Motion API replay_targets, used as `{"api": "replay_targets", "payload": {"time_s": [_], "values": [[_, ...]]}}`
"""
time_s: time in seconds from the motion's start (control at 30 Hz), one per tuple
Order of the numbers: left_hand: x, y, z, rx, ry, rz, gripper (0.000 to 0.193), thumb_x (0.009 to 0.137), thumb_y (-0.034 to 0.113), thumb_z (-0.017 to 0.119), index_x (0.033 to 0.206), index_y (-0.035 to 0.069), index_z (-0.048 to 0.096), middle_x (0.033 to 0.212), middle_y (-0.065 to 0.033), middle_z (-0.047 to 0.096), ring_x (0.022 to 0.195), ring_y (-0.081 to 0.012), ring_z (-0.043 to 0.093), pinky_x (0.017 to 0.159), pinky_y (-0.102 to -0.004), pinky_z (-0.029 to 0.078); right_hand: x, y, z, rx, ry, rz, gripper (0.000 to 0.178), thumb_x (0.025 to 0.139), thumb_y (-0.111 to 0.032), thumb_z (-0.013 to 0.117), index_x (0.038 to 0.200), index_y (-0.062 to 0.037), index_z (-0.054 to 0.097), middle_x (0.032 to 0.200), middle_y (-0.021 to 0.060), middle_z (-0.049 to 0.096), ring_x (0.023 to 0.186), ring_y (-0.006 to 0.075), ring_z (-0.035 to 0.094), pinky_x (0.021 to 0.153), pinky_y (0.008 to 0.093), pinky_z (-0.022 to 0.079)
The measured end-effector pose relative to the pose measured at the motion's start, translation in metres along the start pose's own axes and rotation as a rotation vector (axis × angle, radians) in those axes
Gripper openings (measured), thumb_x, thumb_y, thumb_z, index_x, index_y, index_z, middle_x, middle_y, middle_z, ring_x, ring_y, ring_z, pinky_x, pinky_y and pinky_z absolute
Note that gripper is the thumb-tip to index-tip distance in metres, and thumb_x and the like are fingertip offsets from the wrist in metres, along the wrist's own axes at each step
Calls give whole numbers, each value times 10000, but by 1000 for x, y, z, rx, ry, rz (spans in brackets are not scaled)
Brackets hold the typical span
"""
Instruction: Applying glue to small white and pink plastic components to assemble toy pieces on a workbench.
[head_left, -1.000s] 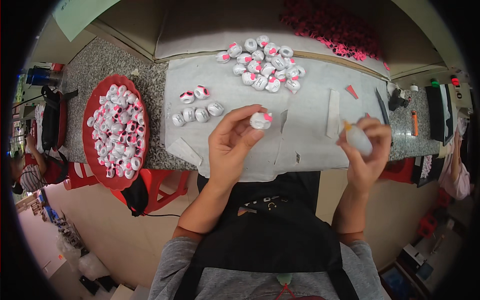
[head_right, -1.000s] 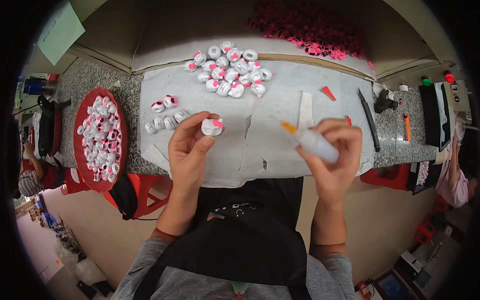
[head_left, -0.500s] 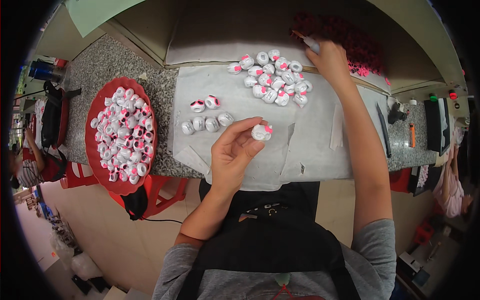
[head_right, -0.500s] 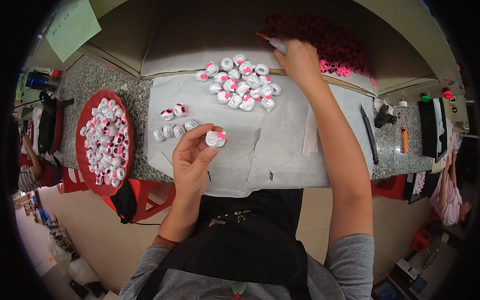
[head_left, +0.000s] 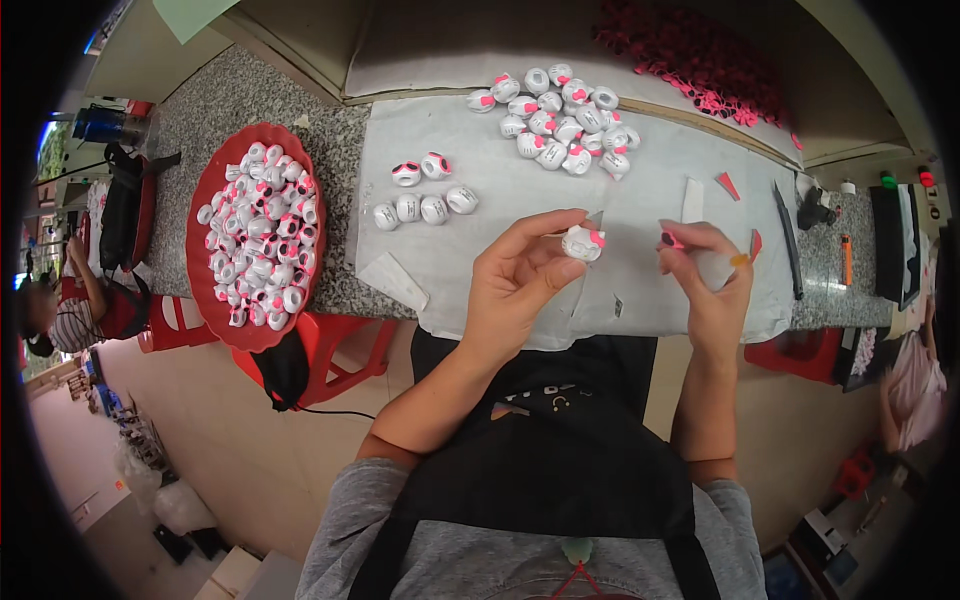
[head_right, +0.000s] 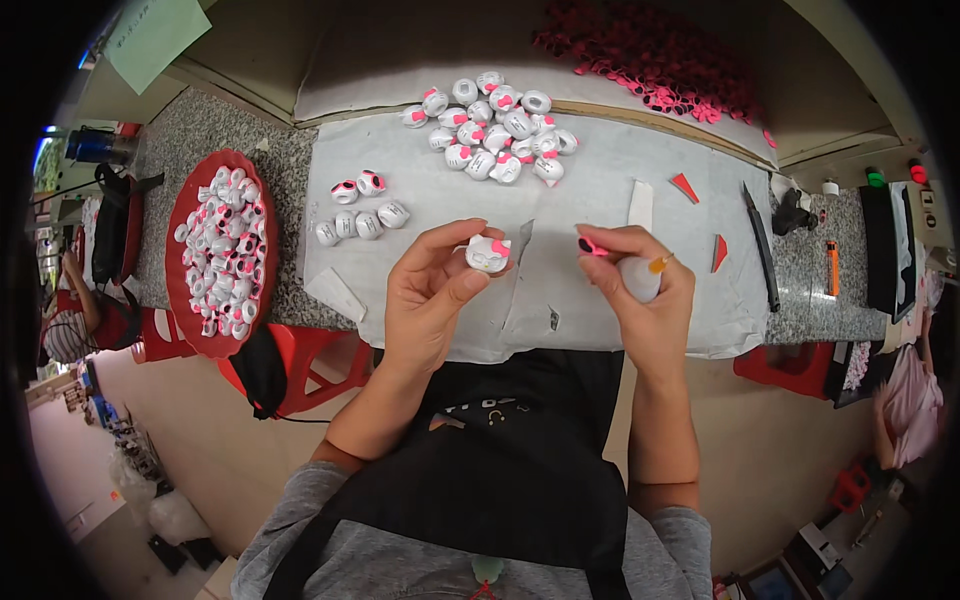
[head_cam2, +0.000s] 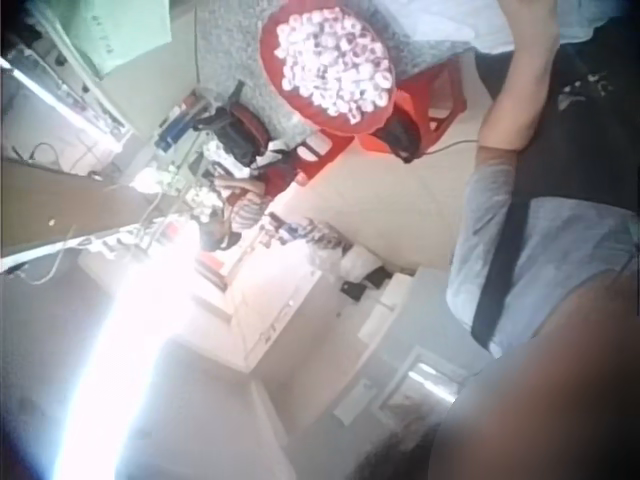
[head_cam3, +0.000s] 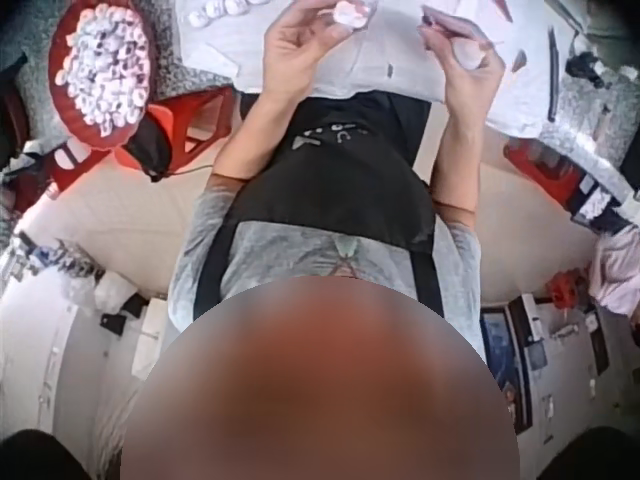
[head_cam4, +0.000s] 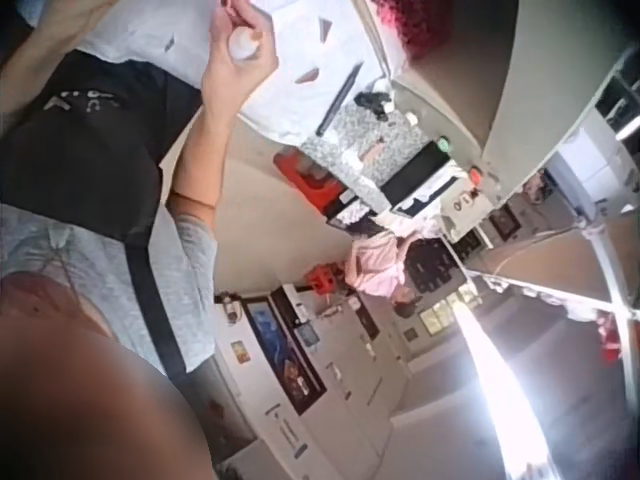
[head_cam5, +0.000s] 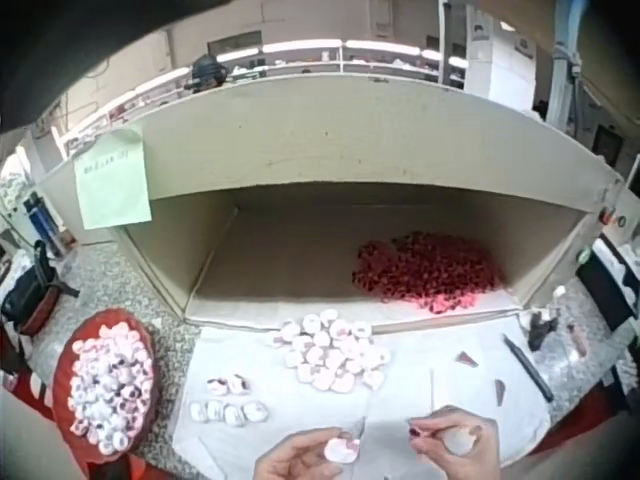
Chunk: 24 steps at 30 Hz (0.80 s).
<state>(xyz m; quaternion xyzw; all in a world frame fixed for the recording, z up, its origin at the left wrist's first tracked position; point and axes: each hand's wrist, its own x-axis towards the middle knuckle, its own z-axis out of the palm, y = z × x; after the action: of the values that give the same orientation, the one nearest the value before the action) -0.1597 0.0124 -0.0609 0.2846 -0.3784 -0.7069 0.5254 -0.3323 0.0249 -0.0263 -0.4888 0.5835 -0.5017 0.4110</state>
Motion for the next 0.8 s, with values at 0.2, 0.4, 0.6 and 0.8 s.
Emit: {"api": "replay_targets", "payload": {"time_s": [0.2, 0.4, 0.6, 0.8], "values": [[-3, -5, 14, 77, -64, 39, 331, 724, -66, 511, 1047, -21, 452, 1025, -86, 477, 901, -135, 489, 764, -240, 410, -25, 5, 1, 247, 20, 70, 130, 649, 25, 574, 760, 41, 507, 681, 109, 532, 609, 150, 524, 584, 242, 421], [-4, -11, 23, 222, -52, 93, 301, 718, -73, 509, 1012, -16, 483, 1021, -98, 476, 901, -144, 491, 745, -248, 428, -30, 7, 2, 509, -89, 101, 101, 659, 45, 552, 721, 28, 474, 680, 139, 527, 579, 184, 526, 551, 261, 433], [-3, -10, 22, 522, -110, 219, 286, 701, -84, 509, 981, -25, 499, 1017, -139, 486, 913, -183, 492, 726, -264, 432, -30, 10, 5, 584, -69, 183, 96, 651, 47, 552, 708, 23, 480, 690, 145, 518, 571, 176, 511, 534, 260, 425], [-1, -11, 20, 650, -172, 287, 284, 683, -85, 523, 959, -21, 513, 997, -143, 498, 917, -205, 495, 741, -275, 425, -27, 16, 7, 590, -94, 185, 89, 659, 41, 548, 712, 20, 480, 683, 129, 513, 567, 168, 509, 531, 255, 421]]}}
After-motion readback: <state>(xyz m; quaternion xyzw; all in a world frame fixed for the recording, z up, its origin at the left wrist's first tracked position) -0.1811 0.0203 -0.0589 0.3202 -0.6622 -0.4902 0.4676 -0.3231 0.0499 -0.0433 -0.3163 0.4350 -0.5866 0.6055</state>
